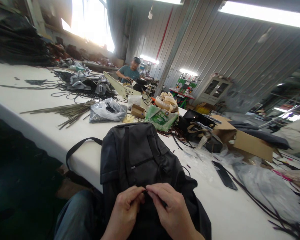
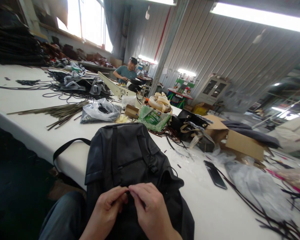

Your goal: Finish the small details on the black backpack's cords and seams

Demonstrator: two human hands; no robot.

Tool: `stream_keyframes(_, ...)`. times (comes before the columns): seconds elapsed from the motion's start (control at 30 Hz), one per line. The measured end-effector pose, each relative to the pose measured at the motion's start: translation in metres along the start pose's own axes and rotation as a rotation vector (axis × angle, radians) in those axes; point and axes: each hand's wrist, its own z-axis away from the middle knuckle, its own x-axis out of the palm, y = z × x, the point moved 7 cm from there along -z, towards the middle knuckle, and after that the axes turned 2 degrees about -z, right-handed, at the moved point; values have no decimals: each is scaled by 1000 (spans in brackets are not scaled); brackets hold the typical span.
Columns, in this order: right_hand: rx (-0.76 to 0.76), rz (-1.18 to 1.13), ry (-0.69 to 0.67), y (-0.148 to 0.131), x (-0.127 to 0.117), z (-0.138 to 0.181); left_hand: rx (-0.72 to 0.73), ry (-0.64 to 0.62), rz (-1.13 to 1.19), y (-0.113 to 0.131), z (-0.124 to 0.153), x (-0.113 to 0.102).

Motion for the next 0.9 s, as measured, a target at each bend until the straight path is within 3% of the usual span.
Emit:
stream_keyframes(0.2,92,-43,61,11,-8,2,-12,-4,-14,0,1,1)
stream_keyframes(0.4,-10,92,-41,2,-9,-5,-10,-10,-14,-2,0,2)
stream_keyframes(0.9,-6,135,-95,0,0,-6,-14,0,6,-7,2,1)
